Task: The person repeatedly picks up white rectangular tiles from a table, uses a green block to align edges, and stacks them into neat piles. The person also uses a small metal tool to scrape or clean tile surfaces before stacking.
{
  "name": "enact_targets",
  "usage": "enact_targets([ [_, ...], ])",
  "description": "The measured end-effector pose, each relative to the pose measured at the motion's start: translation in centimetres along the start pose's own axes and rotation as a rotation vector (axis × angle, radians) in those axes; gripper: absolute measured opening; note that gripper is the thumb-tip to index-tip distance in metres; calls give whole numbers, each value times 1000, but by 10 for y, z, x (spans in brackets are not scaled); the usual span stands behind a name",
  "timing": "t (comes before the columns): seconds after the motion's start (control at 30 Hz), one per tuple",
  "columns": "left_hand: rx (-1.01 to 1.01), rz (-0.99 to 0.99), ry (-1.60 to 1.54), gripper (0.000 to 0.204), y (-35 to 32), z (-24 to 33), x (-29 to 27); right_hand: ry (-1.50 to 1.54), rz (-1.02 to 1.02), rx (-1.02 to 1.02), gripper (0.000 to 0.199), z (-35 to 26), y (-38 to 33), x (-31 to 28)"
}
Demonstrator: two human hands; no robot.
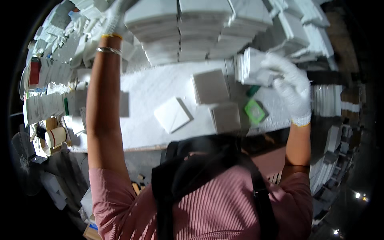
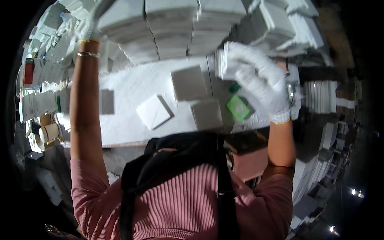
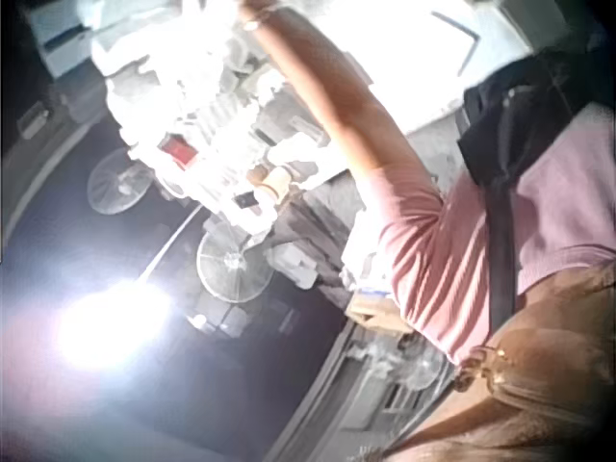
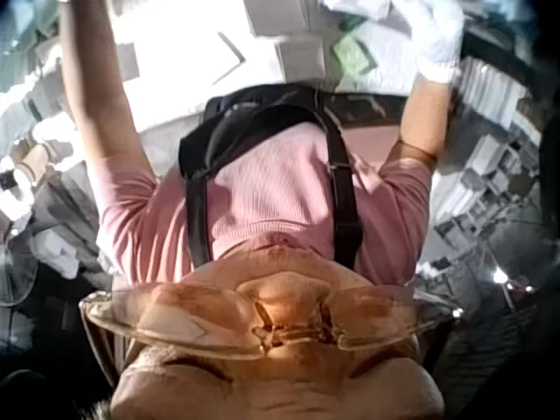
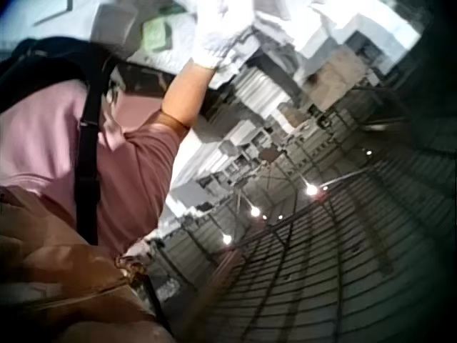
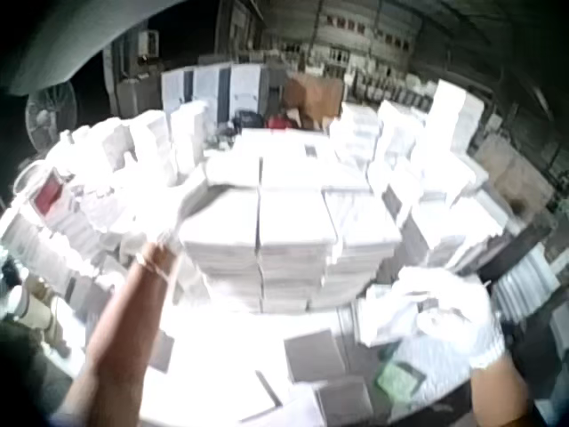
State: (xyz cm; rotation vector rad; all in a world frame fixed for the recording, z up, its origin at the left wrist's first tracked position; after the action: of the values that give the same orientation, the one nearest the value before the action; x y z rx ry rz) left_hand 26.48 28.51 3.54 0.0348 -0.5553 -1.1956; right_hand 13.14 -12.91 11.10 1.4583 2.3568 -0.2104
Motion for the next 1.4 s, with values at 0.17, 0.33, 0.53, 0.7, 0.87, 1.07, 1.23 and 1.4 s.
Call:
enact_targets([
  [0.17, -6, 141, -1, 53, -47, 14, -22, -410, -106, 358, 59, 86, -90, 31],
  [0.33, -144, 134, 359, 53, -205, 8, -67, -812, -219, 431, 101, 123, -122, 53],
  [0.53, -318, -136, 747, 54, -345, -13, -81, -1093, -386, 145, 106, 150, -107, 88],
  [0.7, -97, -356, 1311, 64, -373, 3, -88, -1018, -301, 7, 93, 156, -92, 93],
  [0.87, -61, -273, 1445, 78, -394, 7, -103, -962, -247, 43, 99, 151, -99, 87],
  [1.07, -78, -549, 1481, 103, -366, -6, -29, -737, -165, 118, 108, 139, -115, 80],
  [1.23, -142, -848, 1472, 107, -345, -42, -13, -481, -120, 123, 117, 117, -125, 96],
  [1.4, -209, -721, 1254, 107, -332, -25, -14, -236, -102, 162, 122, 107, -127, 105],
])
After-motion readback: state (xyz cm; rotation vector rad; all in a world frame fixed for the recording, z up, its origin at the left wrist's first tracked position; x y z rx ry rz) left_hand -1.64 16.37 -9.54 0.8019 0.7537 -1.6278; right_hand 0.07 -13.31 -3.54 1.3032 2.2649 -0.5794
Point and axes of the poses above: each hand's wrist, its own y-axis towards the middle knuckle, its own x-axis out of the palm, z = x × y, the point moved 2 cm from there along y, towards the middle knuckle, and after that the axes turned 10 degrees about x, right-handed, at the moved point
